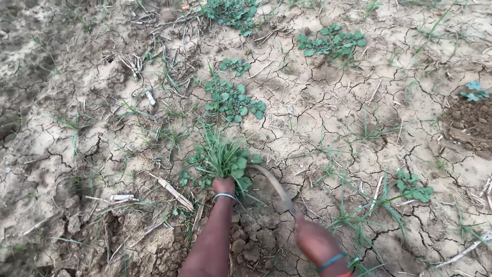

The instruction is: Harvesting grass using a sickle in a field.

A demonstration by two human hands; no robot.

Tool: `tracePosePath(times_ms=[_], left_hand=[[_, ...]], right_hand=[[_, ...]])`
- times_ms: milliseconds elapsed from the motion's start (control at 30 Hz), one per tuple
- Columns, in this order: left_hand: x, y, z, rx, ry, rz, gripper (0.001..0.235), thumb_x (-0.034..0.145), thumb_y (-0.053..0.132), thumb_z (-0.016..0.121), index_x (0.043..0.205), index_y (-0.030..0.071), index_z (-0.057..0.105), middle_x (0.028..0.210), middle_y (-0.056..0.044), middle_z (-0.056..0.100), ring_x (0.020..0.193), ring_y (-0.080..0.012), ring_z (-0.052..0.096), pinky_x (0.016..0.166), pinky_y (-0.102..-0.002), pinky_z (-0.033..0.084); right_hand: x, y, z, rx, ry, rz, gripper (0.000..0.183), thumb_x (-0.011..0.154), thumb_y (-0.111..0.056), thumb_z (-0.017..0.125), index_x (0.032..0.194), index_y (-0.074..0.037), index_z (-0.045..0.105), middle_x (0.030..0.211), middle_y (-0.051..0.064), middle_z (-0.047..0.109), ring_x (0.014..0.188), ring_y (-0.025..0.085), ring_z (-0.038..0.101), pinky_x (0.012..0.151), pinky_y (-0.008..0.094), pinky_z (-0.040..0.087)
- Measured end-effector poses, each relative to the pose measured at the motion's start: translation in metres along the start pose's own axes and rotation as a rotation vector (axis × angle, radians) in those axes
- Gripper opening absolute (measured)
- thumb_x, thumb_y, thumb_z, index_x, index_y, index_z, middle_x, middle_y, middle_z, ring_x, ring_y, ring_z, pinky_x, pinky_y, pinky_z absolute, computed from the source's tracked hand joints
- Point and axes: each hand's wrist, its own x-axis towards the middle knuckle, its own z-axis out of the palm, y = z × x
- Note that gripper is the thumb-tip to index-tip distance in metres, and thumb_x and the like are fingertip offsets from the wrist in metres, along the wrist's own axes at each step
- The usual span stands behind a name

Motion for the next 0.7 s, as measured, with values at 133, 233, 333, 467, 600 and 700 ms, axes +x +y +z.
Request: tracePosePath(times_ms=[133, 233, 333, 467, 600, 700], left_hand=[[0.061, -0.092, 0.019, -0.272, 0.074, 0.155, 0.028, 0.078, 0.001, 0.065, 0.105, -0.006, 0.070, 0.101, -0.021, 0.075, 0.085, -0.0284, 0.069, 0.078, -0.041, 0.055], [0.079, -0.118, 0.016, -0.649, -0.128, 0.279, 0.031, 0.088, 0.005, 0.056, 0.114, -0.002, 0.069, 0.114, -0.017, 0.075, 0.099, -0.0273, 0.069, 0.090, -0.040, 0.054], [0.076, -0.122, 0.012, -0.242, -0.182, 0.373, 0.027, 0.099, 0.016, 0.054, 0.114, 0.000, 0.070, 0.115, -0.015, 0.074, 0.105, -0.0287, 0.069, 0.093, -0.043, 0.054], [0.063, -0.118, 0.014, 0.034, -0.060, 0.289, 0.027, 0.103, 0.022, 0.055, 0.114, 0.000, 0.067, 0.108, -0.017, 0.074, 0.098, -0.0317, 0.068, 0.085, -0.046, 0.055], [0.049, -0.103, 0.014, -0.633, -0.157, 0.056, 0.032, 0.103, 0.025, 0.051, 0.122, 0.001, 0.060, 0.108, -0.014, 0.076, 0.095, -0.0292, 0.070, 0.085, -0.042, 0.056], [0.046, -0.084, 0.008, -1.119, -0.229, -0.121, 0.036, 0.104, 0.027, 0.047, 0.129, 0.002, 0.056, 0.107, -0.012, 0.077, 0.092, -0.0274, 0.072, 0.085, -0.039, 0.057]], right_hand=[[-0.015, 0.010, -0.019, 0.037, -0.044, 0.133, 0.036, 0.102, -0.031, 0.043, 0.129, -0.010, 0.051, 0.100, 0.015, 0.073, 0.095, 0.036, 0.073, 0.087, 0.051, 0.057], [-0.008, 0.004, -0.007, -0.180, 0.034, 0.018, 0.036, 0.099, -0.028, 0.044, 0.128, -0.007, 0.048, 0.101, 0.015, 0.072, 0.098, 0.037, 0.070, 0.088, 0.054, 0.054], [-0.006, -0.018, -0.005, -0.158, 0.019, 0.058, 0.035, 0.103, -0.027, 0.036, 0.127, -0.004, 0.048, 0.100, 0.016, 0.073, 0.098, 0.038, 0.071, 0.088, 0.055, 0.055], [0.038, 0.001, 0.063, -0.052, 0.053, 0.048, 0.037, 0.103, -0.023, 0.031, 0.126, 0.000, 0.048, 0.105, 0.024, 0.071, 0.102, 0.043, 0.069, 0.089, 0.057, 0.055], [0.054, 0.016, 0.099, -0.007, 0.060, 0.005, 0.044, 0.109, -0.027, 0.023, 0.121, 0.004, 0.053, 0.103, 0.025, 0.073, 0.099, 0.043, 0.071, 0.090, 0.056, 0.055], [0.048, 0.020, 0.077, 0.020, 0.082, -0.030, 0.040, 0.104, -0.026, 0.034, 0.129, 0.004, 0.045, 0.102, 0.025, 0.073, 0.098, 0.044, 0.071, 0.087, 0.056, 0.056]])
